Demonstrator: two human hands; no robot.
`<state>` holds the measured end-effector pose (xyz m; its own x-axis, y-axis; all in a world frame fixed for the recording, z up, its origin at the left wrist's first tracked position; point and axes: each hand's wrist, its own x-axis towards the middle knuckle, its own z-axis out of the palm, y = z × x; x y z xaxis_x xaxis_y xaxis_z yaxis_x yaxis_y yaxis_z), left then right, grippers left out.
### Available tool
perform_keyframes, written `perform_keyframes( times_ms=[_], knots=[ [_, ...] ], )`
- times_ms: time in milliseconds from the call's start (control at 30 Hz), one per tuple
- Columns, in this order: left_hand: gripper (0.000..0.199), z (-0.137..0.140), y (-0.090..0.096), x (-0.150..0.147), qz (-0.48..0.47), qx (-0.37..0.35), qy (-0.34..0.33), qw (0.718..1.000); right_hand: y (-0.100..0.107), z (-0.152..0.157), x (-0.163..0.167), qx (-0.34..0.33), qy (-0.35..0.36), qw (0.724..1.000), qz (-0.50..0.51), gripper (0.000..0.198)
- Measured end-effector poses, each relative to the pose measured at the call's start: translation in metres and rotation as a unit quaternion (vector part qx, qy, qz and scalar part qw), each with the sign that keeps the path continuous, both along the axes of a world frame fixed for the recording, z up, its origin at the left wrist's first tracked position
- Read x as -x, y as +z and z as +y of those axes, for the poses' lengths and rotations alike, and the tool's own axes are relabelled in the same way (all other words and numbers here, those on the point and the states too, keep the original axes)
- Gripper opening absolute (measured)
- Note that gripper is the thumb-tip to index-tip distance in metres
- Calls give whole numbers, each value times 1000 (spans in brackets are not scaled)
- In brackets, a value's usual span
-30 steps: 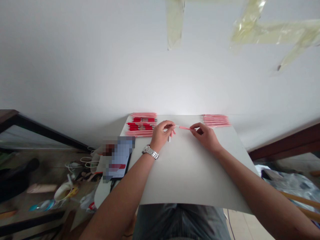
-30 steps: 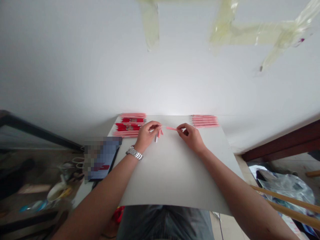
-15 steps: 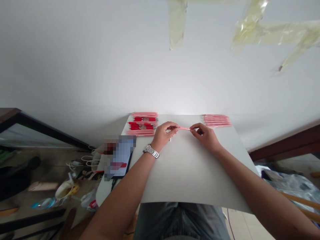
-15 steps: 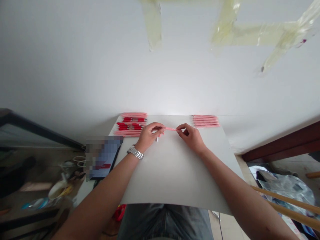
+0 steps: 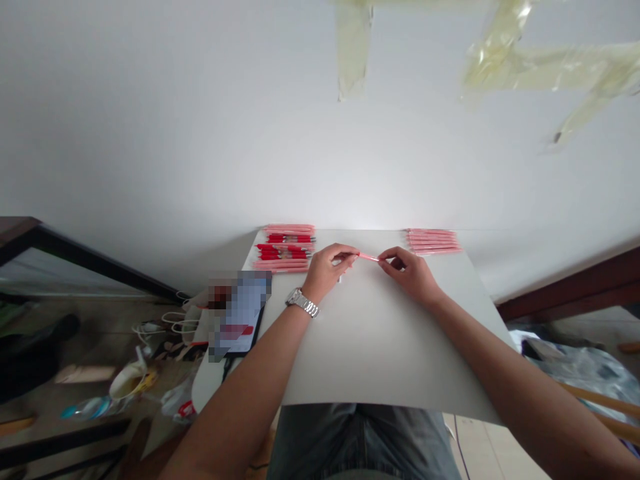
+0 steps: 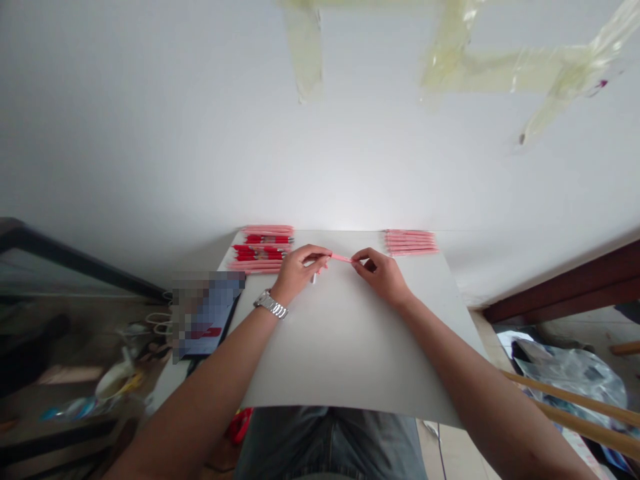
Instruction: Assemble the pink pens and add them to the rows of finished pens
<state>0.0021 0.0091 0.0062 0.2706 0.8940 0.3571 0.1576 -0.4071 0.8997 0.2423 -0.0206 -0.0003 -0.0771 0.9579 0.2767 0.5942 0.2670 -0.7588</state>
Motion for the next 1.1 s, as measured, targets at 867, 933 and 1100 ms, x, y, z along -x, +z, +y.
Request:
perform_keyframes(
  times_ms=[867,933,1100],
  knots=[
    [16,5,-4,1,9,-59,64,996,0,1,2,24,29,994,101,36],
    [14,6,-4,3,17,-62,74,995,-1,2,1,37,33,988,143,39],
    [11,4,0,4,29,-64,72,995,-5,7,-1,20,21,986,163,39]
  ],
)
